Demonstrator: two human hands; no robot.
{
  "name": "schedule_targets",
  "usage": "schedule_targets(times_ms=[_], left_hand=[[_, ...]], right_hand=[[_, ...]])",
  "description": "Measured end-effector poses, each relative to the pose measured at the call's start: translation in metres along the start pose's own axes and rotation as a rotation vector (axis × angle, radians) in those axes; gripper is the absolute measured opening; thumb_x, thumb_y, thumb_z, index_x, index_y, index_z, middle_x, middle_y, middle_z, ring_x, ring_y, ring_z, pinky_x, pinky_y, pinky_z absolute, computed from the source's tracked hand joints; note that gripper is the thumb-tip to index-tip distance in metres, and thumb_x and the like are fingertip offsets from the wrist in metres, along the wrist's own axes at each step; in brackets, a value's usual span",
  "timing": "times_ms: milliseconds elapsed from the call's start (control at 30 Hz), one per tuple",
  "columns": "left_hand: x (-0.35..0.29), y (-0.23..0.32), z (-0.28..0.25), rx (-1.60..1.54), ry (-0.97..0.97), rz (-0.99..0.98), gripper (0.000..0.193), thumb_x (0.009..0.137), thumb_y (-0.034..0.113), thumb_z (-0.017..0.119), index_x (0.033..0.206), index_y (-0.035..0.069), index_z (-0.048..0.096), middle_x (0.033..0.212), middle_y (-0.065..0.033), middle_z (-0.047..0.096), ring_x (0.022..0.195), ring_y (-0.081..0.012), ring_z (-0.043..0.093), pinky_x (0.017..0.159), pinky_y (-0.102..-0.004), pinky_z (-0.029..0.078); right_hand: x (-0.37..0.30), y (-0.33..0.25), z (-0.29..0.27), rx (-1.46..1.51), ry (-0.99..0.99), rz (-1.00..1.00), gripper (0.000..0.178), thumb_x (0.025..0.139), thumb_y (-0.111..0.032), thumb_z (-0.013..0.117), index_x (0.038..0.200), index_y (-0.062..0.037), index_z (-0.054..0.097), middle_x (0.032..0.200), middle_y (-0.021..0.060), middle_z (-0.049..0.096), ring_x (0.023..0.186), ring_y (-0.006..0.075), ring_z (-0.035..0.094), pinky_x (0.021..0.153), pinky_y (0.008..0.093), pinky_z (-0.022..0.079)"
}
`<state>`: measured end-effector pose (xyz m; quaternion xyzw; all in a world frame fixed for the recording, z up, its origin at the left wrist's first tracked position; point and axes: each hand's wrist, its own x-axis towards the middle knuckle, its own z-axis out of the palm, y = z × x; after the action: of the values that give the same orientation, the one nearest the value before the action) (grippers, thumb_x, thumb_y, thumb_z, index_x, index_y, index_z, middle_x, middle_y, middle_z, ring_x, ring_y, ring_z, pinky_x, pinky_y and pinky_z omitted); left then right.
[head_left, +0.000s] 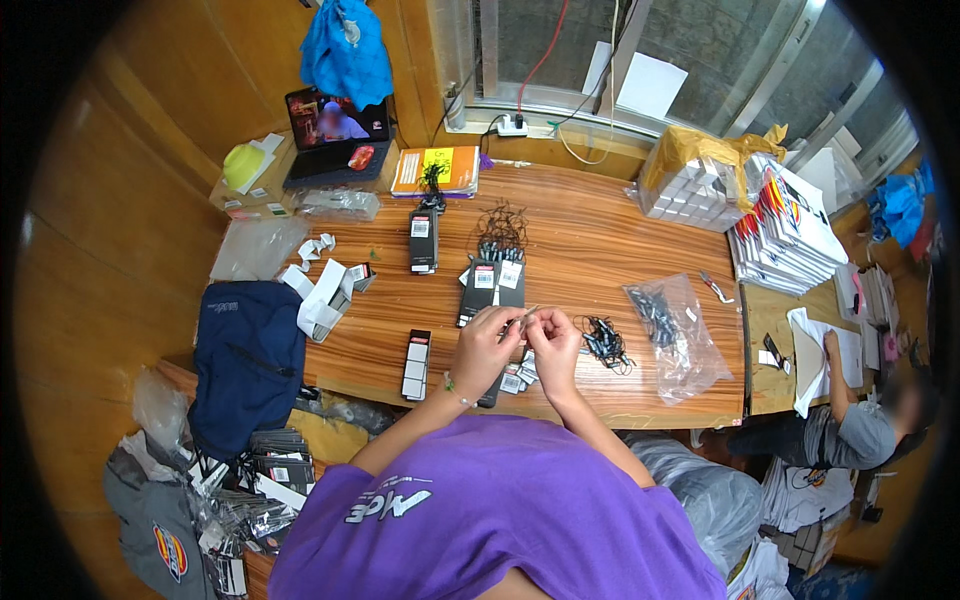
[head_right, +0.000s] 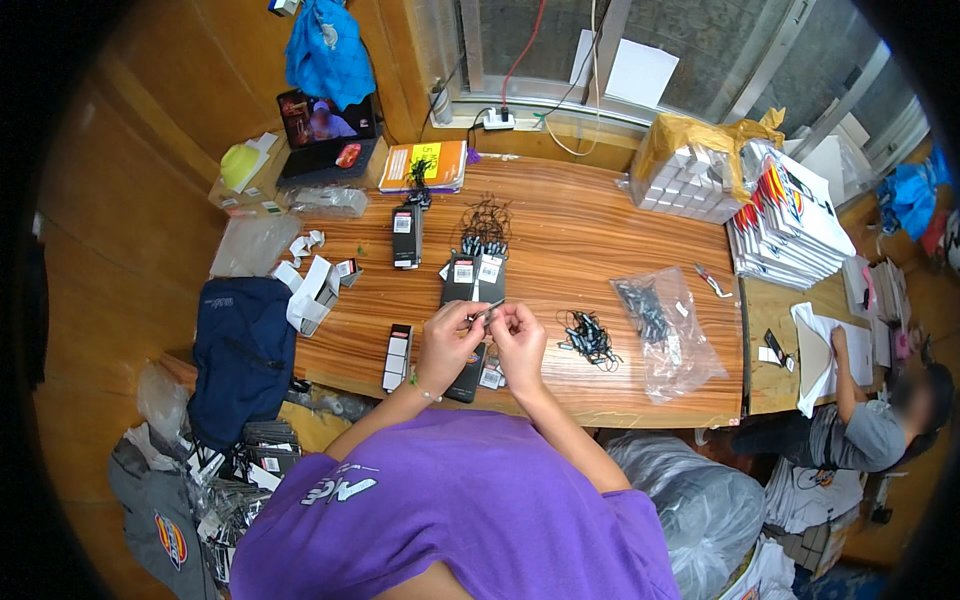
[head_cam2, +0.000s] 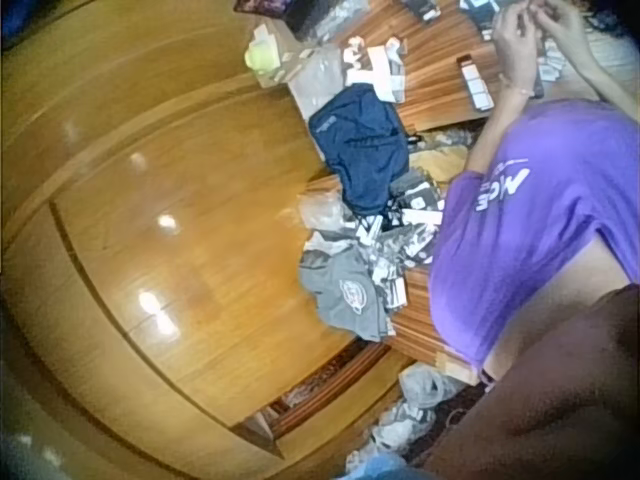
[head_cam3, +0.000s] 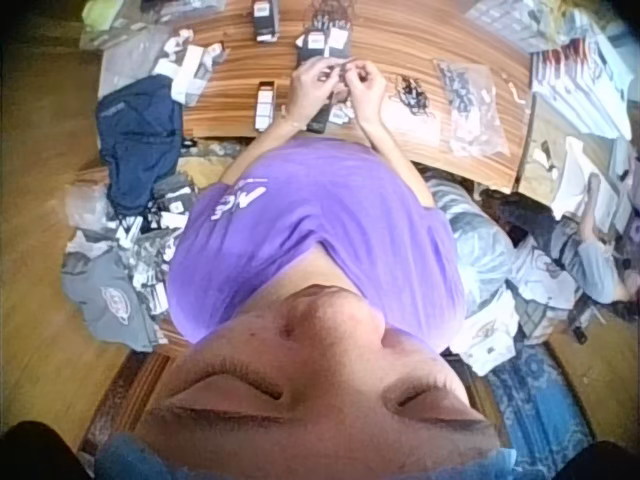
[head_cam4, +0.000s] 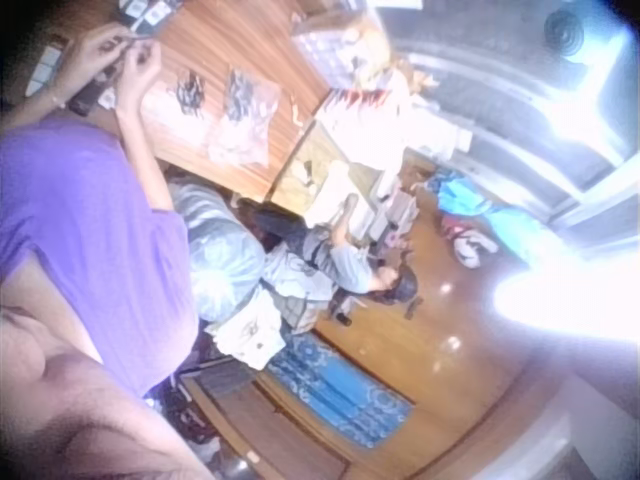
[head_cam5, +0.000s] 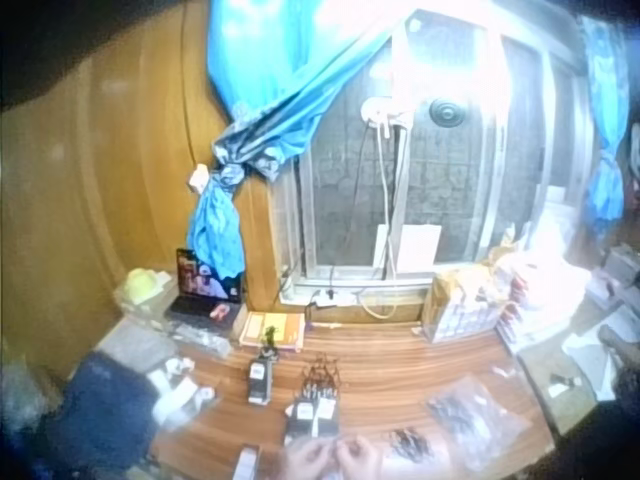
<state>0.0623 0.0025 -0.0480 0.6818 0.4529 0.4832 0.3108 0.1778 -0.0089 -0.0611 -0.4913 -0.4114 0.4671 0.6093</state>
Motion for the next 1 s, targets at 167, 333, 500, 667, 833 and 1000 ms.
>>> schedule_targets(times_ms=[167, 333, 500, 667, 833, 1000], left_hand=[[0.000, 0.001, -0.002, 0.006, -0.038, 0.019, 0.015, 0.078, 0.001, 0.059, 0.093, -0.001, 0.061, 0.085, -0.0131, 0.060, 0.077, -0.0261, 0.061, 0.067, -0.0325, 0.050], [0.003, 0.007, -0.007, -0.187, -0.027, -0.114, 0.017, 0.080, -0.004, 0.058, 0.097, -0.003, 0.061, 0.089, -0.0075, 0.056, 0.075, -0.0140, 0.062, 0.067, -0.0225, 0.055], [0.006, 0.007, -0.018, -0.342, -0.146, -0.187, 0.015, 0.081, -0.002, 0.059, 0.095, -0.003, 0.062, 0.091, -0.0068, 0.054, 0.082, -0.0127, 0.058, 0.070, -0.0225, 0.053], [0.008, 0.005, -0.024, -0.308, -0.251, -0.229, 0.016, 0.080, -0.002, 0.060, 0.096, -0.003, 0.063, 0.091, -0.0064, 0.055, 0.085, -0.0124, 0.057, 0.072, -0.0226, 0.052], [0.001, 0.005, -0.027, -0.286, -0.241, -0.219, 0.016, 0.080, -0.001, 0.060, 0.095, -0.002, 0.063, 0.089, -0.0061, 0.056, 0.081, -0.0128, 0.059, 0.071, -0.0229, 0.052], [-0.005, 0.000, -0.033, -0.081, -0.347, -0.133, 0.012, 0.077, -0.002, 0.061, 0.089, -0.002, 0.063, 0.081, -0.0071, 0.061, 0.078, -0.0137, 0.061, 0.068, -0.0233, 0.052]], right_hand=[[0.001, 0.006, 0.000, 0.037, -0.021, -0.001, 0.009, 0.086, -0.005, 0.056, 0.081, 0.0010, 0.054, 0.068, 0.0018, 0.057, 0.060, 0.0043, 0.051, 0.054, 0.0178, 0.042], [0.003, 0.006, 0.003, 0.143, -0.057, 0.042, 0.010, 0.084, -0.006, 0.060, 0.081, 0.0000, 0.053, 0.069, 0.0013, 0.055, 0.063, 0.0051, 0.049, 0.058, 0.0195, 0.042], [0.007, 0.001, -0.010, -0.125, -0.042, -0.059, 0.016, 0.078, -0.010, 0.067, 0.085, 0.0005, 0.057, 0.070, -0.0007, 0.051, 0.068, 0.0067, 0.046, 0.062, 0.0214, 0.041], [0.003, 0.009, -0.021, -0.112, -0.213, 0.018, 0.013, 0.083, -0.011, 0.062, 0.087, 0.0012, 0.061, 0.073, -0.0003, 0.056, 0.066, 0.0057, 0.047, 0.058, 0.0206, 0.040], [0.006, 0.007, -0.027, 0.149, -0.262, 0.391, 0.012, 0.085, -0.013, 0.058, 0.086, -0.0019, 0.062, 0.077, -0.0023, 0.059, 0.069, 0.0055, 0.048, 0.063, 0.0204, 0.039], [0.006, 0.007, -0.034, 0.191, -0.397, 0.418, 0.011, 0.087, -0.016, 0.058, 0.086, -0.0050, 0.060, 0.083, 0.0013, 0.060, 0.076, 0.0077, 0.053, 0.072, 0.0218, 0.041]])
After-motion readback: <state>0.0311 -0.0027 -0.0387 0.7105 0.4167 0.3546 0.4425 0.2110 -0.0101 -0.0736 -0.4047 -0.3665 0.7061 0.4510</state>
